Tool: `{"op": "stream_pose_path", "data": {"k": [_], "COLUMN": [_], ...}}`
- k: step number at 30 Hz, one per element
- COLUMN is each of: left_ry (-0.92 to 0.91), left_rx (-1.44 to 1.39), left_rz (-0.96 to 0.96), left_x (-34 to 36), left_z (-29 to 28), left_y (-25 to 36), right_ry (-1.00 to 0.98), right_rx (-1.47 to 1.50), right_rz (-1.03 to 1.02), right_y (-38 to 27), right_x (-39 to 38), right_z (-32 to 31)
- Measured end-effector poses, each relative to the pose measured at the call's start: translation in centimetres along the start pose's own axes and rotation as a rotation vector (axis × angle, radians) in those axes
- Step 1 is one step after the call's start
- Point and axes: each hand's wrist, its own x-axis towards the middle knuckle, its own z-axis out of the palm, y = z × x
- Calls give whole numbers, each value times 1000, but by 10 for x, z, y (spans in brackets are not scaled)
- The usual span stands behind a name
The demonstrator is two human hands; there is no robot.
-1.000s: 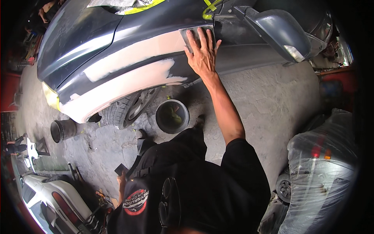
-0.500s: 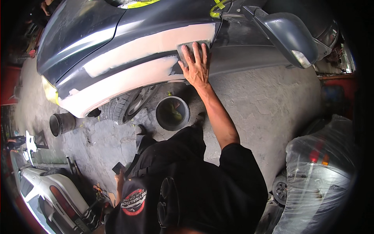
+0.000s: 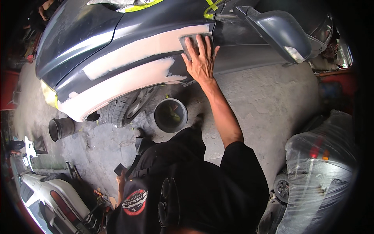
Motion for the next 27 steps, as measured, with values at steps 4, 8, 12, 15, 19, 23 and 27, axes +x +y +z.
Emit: {"op": "stream_pose_path", "data": {"k": [4,8,12,15,19,23,27], "left_ry": [2,17,14,27,-11,41,99], "left_rx": [-100,-12,-145,-188,-283,-235,-164], "left_rz": [145,46,16,-19,-38,-92,-153], "left_x": [1,3,-6,-8,-13,-28,-42], "left_z": [4,9,3,-1,-9,-22,-40], "left_y": [3,-2,13,11,13,26,34], "right_ry": [8,22,10,-9,-10,16,53], "right_rx": [-25,-28,-32,-38,-33,-22,-25], "right_rz": [-12,-27,-42,-37,-47,-51,-54], "right_y": [13,13,14,14,16,18,23], "right_x": [12,21,23,21,7,-21,-45], "right_z": [-4,-4,-2,1,11,31,53]}}
